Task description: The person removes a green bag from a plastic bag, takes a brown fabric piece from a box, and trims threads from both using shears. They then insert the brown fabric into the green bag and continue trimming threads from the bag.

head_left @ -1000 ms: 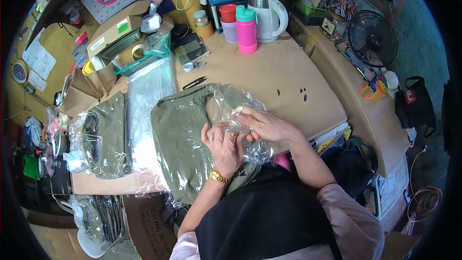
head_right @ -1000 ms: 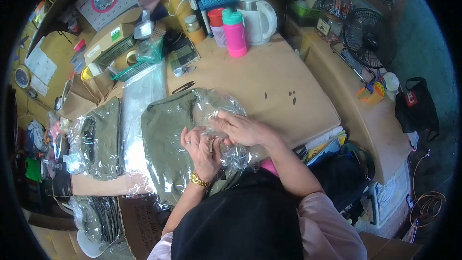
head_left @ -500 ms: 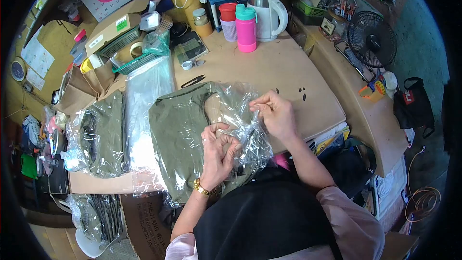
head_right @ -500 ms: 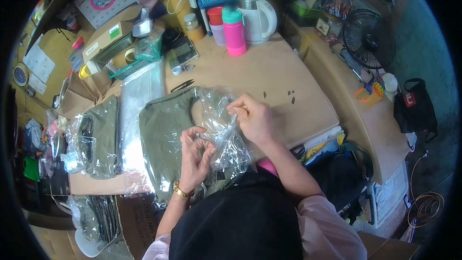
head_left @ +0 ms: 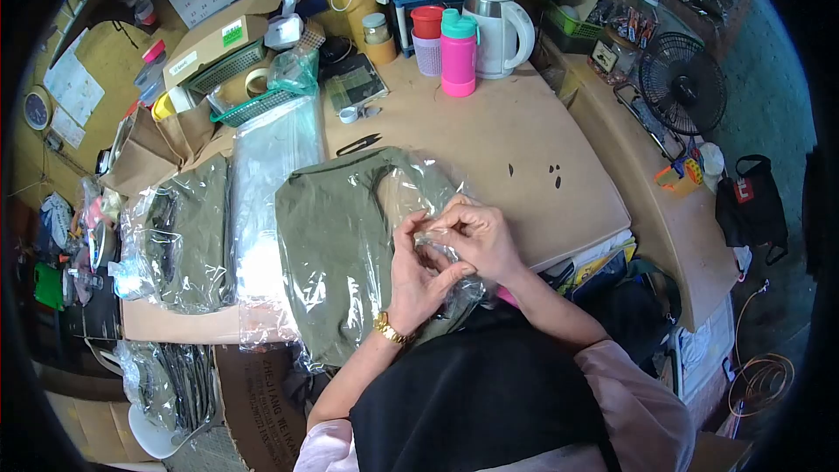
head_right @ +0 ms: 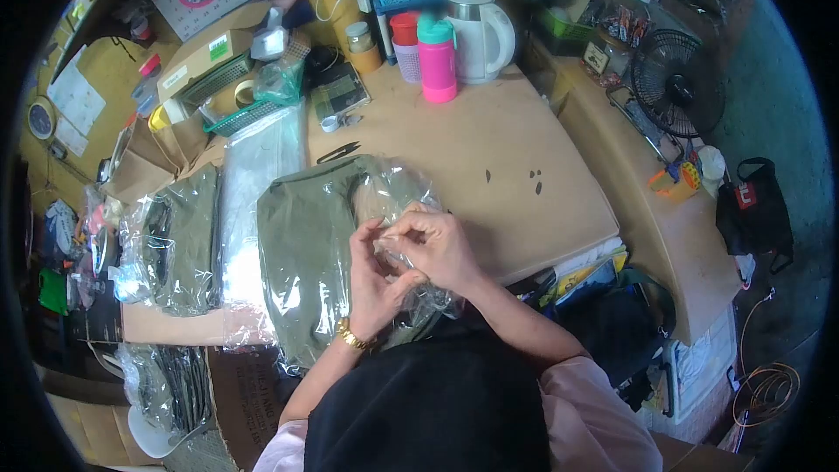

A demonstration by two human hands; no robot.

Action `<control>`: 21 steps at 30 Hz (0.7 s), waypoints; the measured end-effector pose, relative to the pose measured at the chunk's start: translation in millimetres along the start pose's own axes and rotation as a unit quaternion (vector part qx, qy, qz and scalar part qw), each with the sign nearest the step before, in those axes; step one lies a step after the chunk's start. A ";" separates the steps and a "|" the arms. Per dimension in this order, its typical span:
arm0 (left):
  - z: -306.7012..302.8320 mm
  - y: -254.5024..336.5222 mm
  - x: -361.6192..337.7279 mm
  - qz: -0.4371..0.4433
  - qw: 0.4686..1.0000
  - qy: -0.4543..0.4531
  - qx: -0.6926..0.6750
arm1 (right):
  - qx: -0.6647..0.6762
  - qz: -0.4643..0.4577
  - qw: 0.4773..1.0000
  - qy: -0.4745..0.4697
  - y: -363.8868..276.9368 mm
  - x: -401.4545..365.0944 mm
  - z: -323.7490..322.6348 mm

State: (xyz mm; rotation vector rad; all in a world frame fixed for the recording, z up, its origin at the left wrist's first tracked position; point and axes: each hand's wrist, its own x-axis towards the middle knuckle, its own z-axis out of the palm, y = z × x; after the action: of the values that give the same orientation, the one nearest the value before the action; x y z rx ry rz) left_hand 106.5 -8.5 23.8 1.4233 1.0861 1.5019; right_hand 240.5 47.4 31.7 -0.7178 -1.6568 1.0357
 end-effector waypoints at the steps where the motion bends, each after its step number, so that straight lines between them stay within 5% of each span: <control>1: -3.5 -14.1 0.8 0.001 1.000 0.000 0.000 | 0.126 0.092 0.988 0.008 5.2 -0.1 -0.6; 3: -12.2 -48.6 4.3 0.129 0.951 -0.055 0.276 | 0.093 0.083 0.992 0.003 12.7 -1.5 -7.4; 9: -18.5 -24.8 14.7 0.171 0.899 -0.075 0.396 | 0.062 0.077 0.995 0.033 30.8 -9.1 -16.0; 12: -13.9 35.3 13.6 0.076 0.969 -0.021 0.236 | 0.025 0.030 0.998 0.053 15.8 -6.9 -12.5; 16: -9.2 -6.1 10.1 -0.068 0.996 -0.009 0.049 | 0.058 0.039 0.996 0.048 10.0 -8.3 -5.5; 20: -9.4 -11.0 9.1 -0.057 0.998 0.006 -0.020 | 0.148 0.076 0.985 0.050 14.9 -15.3 -8.7; 21: -10.3 -13.8 7.8 -0.057 0.998 0.008 -0.020 | 0.031 0.038 0.998 0.034 4.5 -15.7 -11.0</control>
State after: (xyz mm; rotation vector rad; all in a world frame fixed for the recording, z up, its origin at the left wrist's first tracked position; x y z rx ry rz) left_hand 95.5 2.7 13.3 1.3021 1.1214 1.4469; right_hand 255.7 39.3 22.1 -0.7723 -1.5425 1.0991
